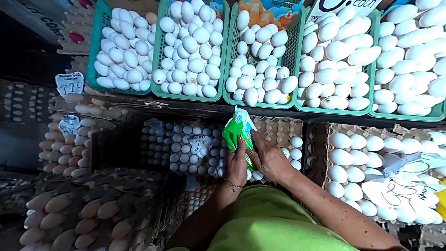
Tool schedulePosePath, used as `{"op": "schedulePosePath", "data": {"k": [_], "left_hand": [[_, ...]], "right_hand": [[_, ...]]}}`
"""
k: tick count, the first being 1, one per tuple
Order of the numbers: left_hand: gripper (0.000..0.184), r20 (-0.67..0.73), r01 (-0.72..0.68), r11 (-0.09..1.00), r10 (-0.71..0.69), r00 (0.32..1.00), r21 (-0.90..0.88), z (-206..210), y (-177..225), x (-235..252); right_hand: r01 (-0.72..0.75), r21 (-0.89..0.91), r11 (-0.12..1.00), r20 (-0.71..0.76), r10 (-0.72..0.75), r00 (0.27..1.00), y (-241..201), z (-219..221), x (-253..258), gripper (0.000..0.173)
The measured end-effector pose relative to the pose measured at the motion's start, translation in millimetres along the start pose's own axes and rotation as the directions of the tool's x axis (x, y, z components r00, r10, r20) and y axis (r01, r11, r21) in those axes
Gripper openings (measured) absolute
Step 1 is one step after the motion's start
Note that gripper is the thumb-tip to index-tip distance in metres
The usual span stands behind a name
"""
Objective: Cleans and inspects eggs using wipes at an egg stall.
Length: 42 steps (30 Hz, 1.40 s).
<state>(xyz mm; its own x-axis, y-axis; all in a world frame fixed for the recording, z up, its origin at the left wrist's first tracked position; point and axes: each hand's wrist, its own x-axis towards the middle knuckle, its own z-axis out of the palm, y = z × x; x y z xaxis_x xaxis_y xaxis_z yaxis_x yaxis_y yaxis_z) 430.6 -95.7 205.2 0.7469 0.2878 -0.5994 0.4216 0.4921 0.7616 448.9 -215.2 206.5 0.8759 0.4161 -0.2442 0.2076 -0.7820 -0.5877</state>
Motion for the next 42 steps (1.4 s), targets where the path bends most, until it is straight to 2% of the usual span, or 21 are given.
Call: {"op": "schedulePosePath", "data": {"k": [3,6,9,11,12,14,16,18,19,22,24,26,30,32,34,36,39,42], "left_hand": [[0.036,-0.007,-0.001,1.000,0.001,1.000,-0.001,-3,0,2],[0.037,-0.059,-0.029,0.999,0.030,0.998,0.027,-8,2,3],[0.040,-0.087,0.002,1.000,-0.001,0.996,0.011,-15,7,6],[0.046,-0.054,0.061,0.998,-0.062,0.997,-0.030,-25,10,10],[0.046,-0.030,0.091,0.994,-0.093,0.995,-0.060,-28,11,11],[0.046,0.015,0.137,0.985,-0.137,0.991,-0.105,-33,12,11],[0.045,0.041,0.142,0.983,-0.138,0.990,-0.117,-37,12,10],[0.045,0.017,0.136,0.984,-0.135,0.991,-0.117,-38,12,11],[0.045,-0.001,0.129,0.985,-0.130,0.992,-0.115,-39,12,12],[0.048,-0.012,0.093,0.990,-0.095,0.995,-0.105,-48,10,15],[0.050,-0.005,0.059,0.994,-0.060,0.998,-0.097,-57,9,18],[0.051,0.002,0.044,0.994,-0.044,0.999,-0.102,-65,9,19],[0.051,0.019,0.027,0.993,-0.025,1.000,-0.114,-72,9,19],[0.050,-0.008,-0.023,0.996,0.022,1.000,-0.088,-71,8,17],[0.049,-0.060,-0.056,0.997,0.052,0.997,-0.057,-68,7,14],[0.049,-0.100,-0.072,0.997,0.068,0.993,-0.040,-67,7,12],[0.050,-0.112,-0.053,0.997,0.047,0.993,-0.053,-72,10,11],[0.052,-0.089,-0.004,0.999,0.000,0.996,-0.035,-76,16,11]], "right_hand": [[0.005,-0.027,1.000,-0.044,-0.006,0.999,-3,2,2,0.060],[0.039,0.004,0.999,-0.208,-0.037,0.977,-2,0,2,0.045],[-0.014,0.175,0.984,-0.227,0.055,0.972,8,-15,6,0.041],[-0.031,0.298,0.954,-0.244,0.107,0.964,22,-26,12,0.041],[-0.018,0.293,0.956,-0.278,0.103,0.955,27,-29,16,0.041],[0.046,0.083,0.995,-0.361,-0.013,0.932,30,-30,20,0.041],[0.111,-0.152,0.982,-0.388,-0.163,0.907,26,-25,20,0.036],[0.165,-0.257,0.952,-0.339,-0.248,0.908,20,-18,18,0.029],[0.189,-0.248,0.950,-0.306,-0.262,0.916,19,-15,17,0.025],[0.230,0.008,0.973,-0.212,-0.223,0.951,23,-10,18,0.018],[0.254,0.209,0.944,-0.176,-0.219,0.960,26,-12,19,0.016],[0.308,0.284,0.908,-0.163,-0.271,0.949,24,-11,20,0.016],[0.385,0.049,0.922,-0.118,-0.378,0.918,5,-5,19,0.026],[0.352,-0.062,0.934,-0.092,-0.357,0.930,-9,-1,18,0.038],[0.332,-0.149,0.932,-0.077,-0.345,0.935,-19,6,17,0.039],[0.355,-0.135,0.925,-0.061,-0.366,0.929,-21,9,19,0.031],[0.386,-0.019,0.922,0.000,-0.386,0.923,-14,2,23,0.028],[0.504,-0.074,0.861,0.025,-0.504,0.864,-7,-1,23,0.027]]}}
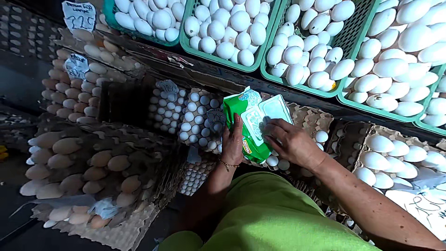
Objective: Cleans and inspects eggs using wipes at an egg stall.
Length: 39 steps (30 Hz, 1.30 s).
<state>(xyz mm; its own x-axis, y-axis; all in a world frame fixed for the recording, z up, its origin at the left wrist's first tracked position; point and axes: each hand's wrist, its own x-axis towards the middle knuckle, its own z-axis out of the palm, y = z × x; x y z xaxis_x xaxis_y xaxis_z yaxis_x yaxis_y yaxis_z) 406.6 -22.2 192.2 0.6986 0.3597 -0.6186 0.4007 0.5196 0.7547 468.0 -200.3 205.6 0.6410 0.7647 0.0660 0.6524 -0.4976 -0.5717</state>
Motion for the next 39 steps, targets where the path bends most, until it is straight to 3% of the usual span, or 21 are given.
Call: {"op": "schedulePosePath", "data": {"k": [6,13,16,21,25,28,39], "left_hand": [[0.054,0.058,0.033,0.990,-0.042,0.997,0.134,0,0,-2],[0.044,0.165,0.087,0.973,-0.124,0.979,0.216,-6,2,-3],[0.041,0.235,0.087,0.984,-0.121,0.964,0.153,-6,-3,-3],[0.069,0.192,0.112,0.986,-0.134,0.972,0.120,-3,-11,0],[0.072,0.105,0.130,0.978,-0.148,0.983,0.162,-2,-14,2],[0.069,0.085,0.080,0.982,-0.095,0.992,0.170,-3,-17,2],[0.063,0.097,-0.076,0.959,0.052,0.994,0.275,1,-11,-8]], "right_hand": [[0.203,-0.198,0.959,0.024,-0.202,0.979,-3,2,1,0.021],[0.066,-0.088,0.994,-0.020,-0.068,0.998,8,-6,14,0.016],[0.059,-0.028,0.998,-0.036,-0.060,0.998,8,-5,19,0.015],[-0.015,0.130,0.991,0.004,0.014,1.000,8,-7,19,0.013],[-0.017,0.170,0.985,-0.049,0.026,0.998,7,-10,6,0.011],[-0.037,0.084,0.996,-0.041,0.040,0.998,-2,-6,-11,0.018],[-0.034,-0.250,0.968,-0.022,0.030,0.999,-26,22,-14,0.017]]}}
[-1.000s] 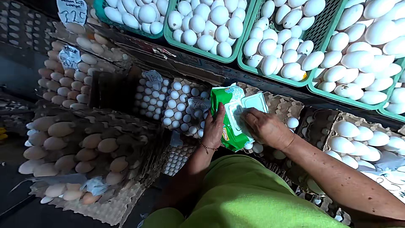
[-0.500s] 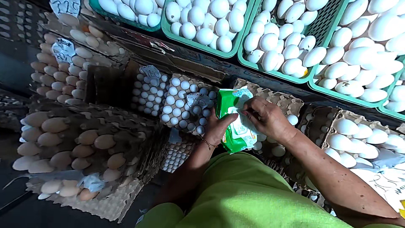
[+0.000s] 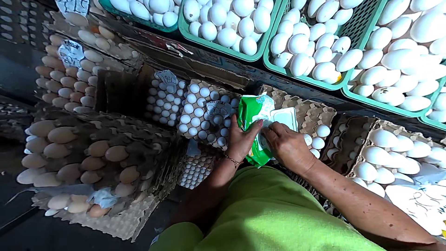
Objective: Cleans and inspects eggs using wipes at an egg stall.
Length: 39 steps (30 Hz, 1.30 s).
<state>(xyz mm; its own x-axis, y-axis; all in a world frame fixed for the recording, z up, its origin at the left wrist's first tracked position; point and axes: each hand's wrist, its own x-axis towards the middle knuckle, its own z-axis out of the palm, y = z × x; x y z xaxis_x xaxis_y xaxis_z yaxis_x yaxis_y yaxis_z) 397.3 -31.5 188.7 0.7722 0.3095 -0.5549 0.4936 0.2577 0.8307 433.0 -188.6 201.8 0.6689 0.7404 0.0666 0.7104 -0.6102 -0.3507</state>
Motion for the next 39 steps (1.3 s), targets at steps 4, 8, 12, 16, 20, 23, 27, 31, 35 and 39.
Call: {"op": "schedulePosePath", "data": {"k": [4,8,12,16,20,23,27,31,35,39], "left_hand": [[0.062,-0.005,0.016,0.999,-0.016,1.000,0.035,-2,-5,-2],[0.061,-0.012,0.037,0.999,-0.036,0.999,0.028,-4,-7,-3],[0.063,0.001,0.049,0.999,-0.049,0.999,0.016,-10,-7,-1],[0.056,0.044,0.028,0.999,-0.029,0.999,0.025,-13,-10,0],[0.057,0.114,0.029,0.997,-0.036,0.993,0.066,-17,-13,-2],[0.053,0.177,0.020,0.994,-0.038,0.983,0.106,-22,-15,-4],[0.048,0.221,0.035,0.995,-0.055,0.974,0.095,-30,-19,-7],[0.045,0.121,0.115,0.993,-0.118,0.986,0.026,-44,-25,-5],[0.042,-0.151,0.043,0.998,-0.050,0.987,-0.049,-85,-28,1],[0.052,-0.496,-0.102,0.995,0.090,0.863,0.002,-145,-45,37]], "right_hand": [[0.023,-0.064,0.998,-0.002,-0.023,1.000,-8,7,0,0.014],[0.041,-0.082,0.996,-0.006,-0.041,0.999,-9,10,0,0.014],[-0.061,0.082,0.995,0.076,0.055,0.996,-5,2,3,0.013],[-0.191,0.328,0.925,0.217,0.123,0.969,6,-12,6,0.012],[-0.447,0.519,0.729,0.458,0.204,0.865,17,-29,9,0.010],[-0.655,0.628,0.420,0.655,0.168,0.736,24,-46,10,0.009],[-0.605,0.796,0.011,0.605,-0.065,0.794,35,-53,-6,0.014],[-0.342,0.931,-0.129,0.313,-0.199,0.929,42,-80,-15,0.016],[-0.183,0.981,-0.064,0.176,-0.104,0.979,66,-102,-22,0.017],[-0.174,0.985,0.001,0.172,0.166,0.971,92,-117,-27,0.017]]}}
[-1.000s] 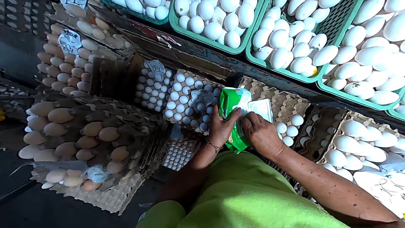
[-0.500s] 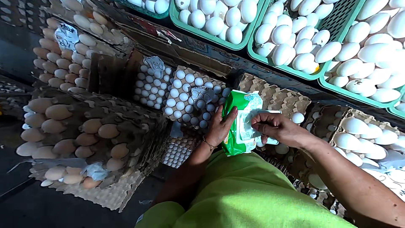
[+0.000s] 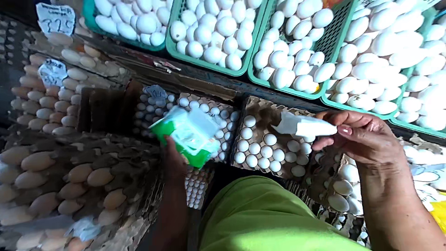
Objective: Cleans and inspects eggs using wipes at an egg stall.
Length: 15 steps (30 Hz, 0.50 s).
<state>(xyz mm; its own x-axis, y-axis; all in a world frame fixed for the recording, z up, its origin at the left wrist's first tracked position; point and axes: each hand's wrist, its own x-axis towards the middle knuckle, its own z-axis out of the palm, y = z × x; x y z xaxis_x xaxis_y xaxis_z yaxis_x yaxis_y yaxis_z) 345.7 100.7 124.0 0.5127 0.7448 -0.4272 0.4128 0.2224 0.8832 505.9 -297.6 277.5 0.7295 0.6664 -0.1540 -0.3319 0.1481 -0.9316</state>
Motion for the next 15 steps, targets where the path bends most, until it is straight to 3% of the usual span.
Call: {"op": "schedulePosePath", "data": {"k": [2,5,9,12,15], "left_hand": [[0.056,-0.067,-0.025,0.999,0.023,0.998,-0.032,-7,-23,32],[0.056,-0.014,0.056,0.995,-0.057,0.998,-0.080,-5,-57,61],[0.068,-0.193,0.128,0.965,-0.084,0.978,0.229,-7,-73,64],[0.079,-0.221,0.047,0.930,0.037,0.975,0.365,-9,-68,52],[0.078,-0.092,-0.218,0.806,0.318,0.944,0.551,2,-37,24]], "right_hand": [[0.002,0.033,0.999,-0.117,0.001,0.993,-2,-6,5,0.016],[0.008,0.125,0.992,-0.173,0.014,0.985,2,-3,16,0.016],[0.003,0.238,0.971,-0.119,0.026,0.993,13,5,24,0.017],[-0.019,0.257,0.966,-0.104,0.047,0.993,23,8,27,0.016],[-0.068,0.200,0.977,-0.115,0.092,0.989,33,17,31,0.013]]}}
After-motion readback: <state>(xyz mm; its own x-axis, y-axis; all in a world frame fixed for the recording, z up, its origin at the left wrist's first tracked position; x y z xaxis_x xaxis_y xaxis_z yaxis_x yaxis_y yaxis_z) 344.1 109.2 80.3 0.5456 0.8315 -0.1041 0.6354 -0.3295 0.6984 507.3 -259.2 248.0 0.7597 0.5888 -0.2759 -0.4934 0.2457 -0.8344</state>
